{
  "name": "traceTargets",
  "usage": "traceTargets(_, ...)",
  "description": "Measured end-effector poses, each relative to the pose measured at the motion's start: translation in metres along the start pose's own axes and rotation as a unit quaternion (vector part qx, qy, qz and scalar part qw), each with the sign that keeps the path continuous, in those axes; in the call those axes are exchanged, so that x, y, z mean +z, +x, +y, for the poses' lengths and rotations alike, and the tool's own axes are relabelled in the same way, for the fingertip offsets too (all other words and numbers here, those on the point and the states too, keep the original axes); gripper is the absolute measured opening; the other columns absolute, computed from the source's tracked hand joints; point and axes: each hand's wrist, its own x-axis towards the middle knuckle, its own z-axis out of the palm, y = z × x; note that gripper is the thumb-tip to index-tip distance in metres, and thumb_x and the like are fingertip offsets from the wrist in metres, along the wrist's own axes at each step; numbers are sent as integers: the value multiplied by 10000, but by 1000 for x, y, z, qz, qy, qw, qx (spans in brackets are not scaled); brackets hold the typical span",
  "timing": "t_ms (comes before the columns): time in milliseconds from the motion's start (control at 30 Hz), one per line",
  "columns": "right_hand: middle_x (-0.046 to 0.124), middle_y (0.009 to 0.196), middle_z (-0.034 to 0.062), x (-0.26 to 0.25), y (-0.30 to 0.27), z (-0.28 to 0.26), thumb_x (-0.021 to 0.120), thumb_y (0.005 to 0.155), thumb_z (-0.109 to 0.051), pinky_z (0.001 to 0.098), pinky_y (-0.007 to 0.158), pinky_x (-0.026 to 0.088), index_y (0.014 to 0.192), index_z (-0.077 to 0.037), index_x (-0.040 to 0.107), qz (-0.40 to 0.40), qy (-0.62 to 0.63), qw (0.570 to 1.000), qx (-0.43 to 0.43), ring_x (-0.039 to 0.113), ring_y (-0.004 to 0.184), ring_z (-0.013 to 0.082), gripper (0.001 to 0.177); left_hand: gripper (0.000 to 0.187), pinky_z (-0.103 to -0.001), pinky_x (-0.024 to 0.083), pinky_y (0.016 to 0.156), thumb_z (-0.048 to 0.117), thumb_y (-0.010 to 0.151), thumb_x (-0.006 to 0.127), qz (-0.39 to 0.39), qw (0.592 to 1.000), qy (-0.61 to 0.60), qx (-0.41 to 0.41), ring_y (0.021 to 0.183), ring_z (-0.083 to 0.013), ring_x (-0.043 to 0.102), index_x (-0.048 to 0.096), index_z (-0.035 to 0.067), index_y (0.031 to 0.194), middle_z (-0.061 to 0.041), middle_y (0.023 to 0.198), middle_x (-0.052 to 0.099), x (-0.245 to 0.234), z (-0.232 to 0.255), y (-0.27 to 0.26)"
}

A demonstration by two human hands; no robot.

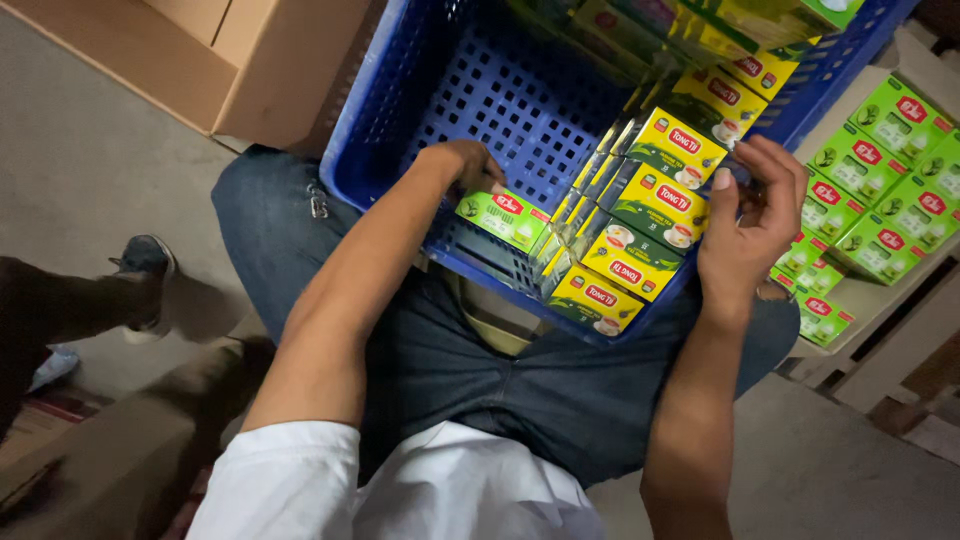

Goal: The person transfers small green and yellow boxes from a blue crate into a cardboard box. They arrange the boxes in rows inside the crate and then place them into the larger box.

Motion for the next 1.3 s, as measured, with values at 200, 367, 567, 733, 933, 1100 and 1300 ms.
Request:
traceTargets(200,606,1378,237,-1,-4,8,672,1199,-84,426,971,586,1329,71,702,11,21,1000,-5,637,1276,346,205,735,-461,694,873,397,1046,723,35,999,4,-36,1270,-414,702,410,428,1710,-128,1750,408,2,16,-32)
traceTargets(367,633,1340,237,-3,-4,8,671,1186,-62,422,1000,545,1309,62,705,22,21,1000,-4,625,1275,344,178,953,-490,457,1249,588,993,710,62,993,94,-35,1597,-383,424,211,406,1784,-126,1810,317,2,5,-18)
traceTargets(567,615,1339,244,-15,-6,28,681,1167,-62,428,1046,571,1328,81,672,48,84,995,-4,650,1265,346,215,941,-555,498,1199,622,913,741,160,972,170,30,1481,-418,558,387,285,1718,-184,1634,546,12,-51,76)
traceTargets(733,629,1355,234,-50,-19,36,694,1129,-76,414,1043,601,1373,90,643,83,124,989,26,688,1255,321,299,769,-677,604,986,534,972,704,235,939,248,40,1271,-469,724,473,327,1675,-229,1410,739,12,-39,16)
traceTargets(933,721,1288,212,-120,-70,82,696,1075,58,397,956,613,1384,45,694,93,73,982,148,729,1219,312,309,831,-693,602,1001,244,953,697,253,910,316,87,1293,-495,708,402,357,1721,-132,1593,638,30,30,-119)
traceTargets(1100,738,1243,111,-179,-114,162,648,1089,-26,310,825,616,1352,-59,731,55,-89,973,204,745,1022,180,277,752,-603,553,1073,615,974,592,305,933,190,9,1469,-348,590,437,427,1686,-4,1685,541,71,34,-160)
traceTargets(1300,528,1626,220,-215,-174,317,789,968,-179,551,1166,442,1565,-134,584,-207,-261,887,318,474,1480,437,633,517,-576,582,957,612,1037,557,426,888,172,-18,1357,-306,678,679,414,1498,38,1507,692,119,27,-157)
